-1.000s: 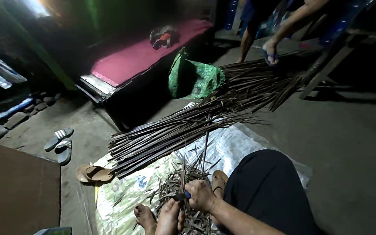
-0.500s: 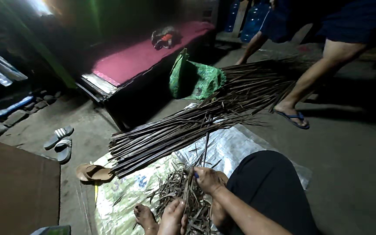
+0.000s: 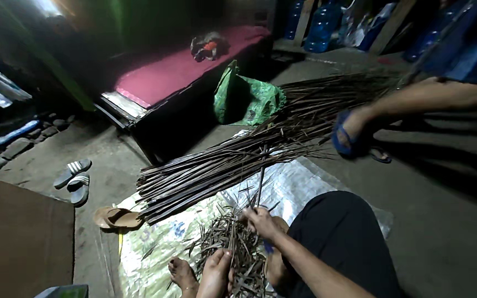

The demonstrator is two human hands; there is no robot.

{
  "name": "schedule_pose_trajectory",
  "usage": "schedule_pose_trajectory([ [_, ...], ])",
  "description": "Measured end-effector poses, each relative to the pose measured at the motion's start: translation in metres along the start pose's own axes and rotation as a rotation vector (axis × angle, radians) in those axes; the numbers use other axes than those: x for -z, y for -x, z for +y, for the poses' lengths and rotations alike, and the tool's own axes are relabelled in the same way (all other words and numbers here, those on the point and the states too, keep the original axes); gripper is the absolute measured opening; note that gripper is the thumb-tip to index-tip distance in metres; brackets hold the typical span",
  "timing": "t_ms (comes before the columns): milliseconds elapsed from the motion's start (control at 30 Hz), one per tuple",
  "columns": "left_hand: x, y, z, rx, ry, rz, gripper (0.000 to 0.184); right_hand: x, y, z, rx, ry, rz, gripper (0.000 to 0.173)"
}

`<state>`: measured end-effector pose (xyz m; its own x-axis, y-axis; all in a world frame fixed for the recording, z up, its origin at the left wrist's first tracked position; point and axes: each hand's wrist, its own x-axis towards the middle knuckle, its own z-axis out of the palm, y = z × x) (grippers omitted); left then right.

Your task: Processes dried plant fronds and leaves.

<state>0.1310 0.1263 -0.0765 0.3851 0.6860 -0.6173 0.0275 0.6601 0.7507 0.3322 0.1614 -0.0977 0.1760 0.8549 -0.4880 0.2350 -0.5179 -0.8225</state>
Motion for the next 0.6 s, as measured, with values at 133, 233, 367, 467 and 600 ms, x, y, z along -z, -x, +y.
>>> schedule_pose_trajectory([
  [133,0.000,0.001,0.000,0.010,-0.020,0.007,0.024,-0.019,0.014,-0.005,0.075,-0.076,-0.251,0.021],
  [233,0.000,0.005,-0.001,0.008,-0.089,0.014,0.025,-0.015,0.008,-0.009,0.110,-0.075,-0.121,0.021],
  [367,0.002,0.000,-0.005,-0.008,-0.063,0.083,0.025,-0.007,0.006,0.003,0.159,0.219,-0.102,0.030],
  [467,0.002,-0.004,-0.005,0.017,-0.015,0.096,0.027,-0.019,0.023,0.000,0.243,0.596,-0.266,0.028],
  [600,-0.002,0.000,-0.005,0.017,0.007,0.078,0.027,-0.035,0.035,-0.003,0.385,0.745,-0.184,0.018],
])
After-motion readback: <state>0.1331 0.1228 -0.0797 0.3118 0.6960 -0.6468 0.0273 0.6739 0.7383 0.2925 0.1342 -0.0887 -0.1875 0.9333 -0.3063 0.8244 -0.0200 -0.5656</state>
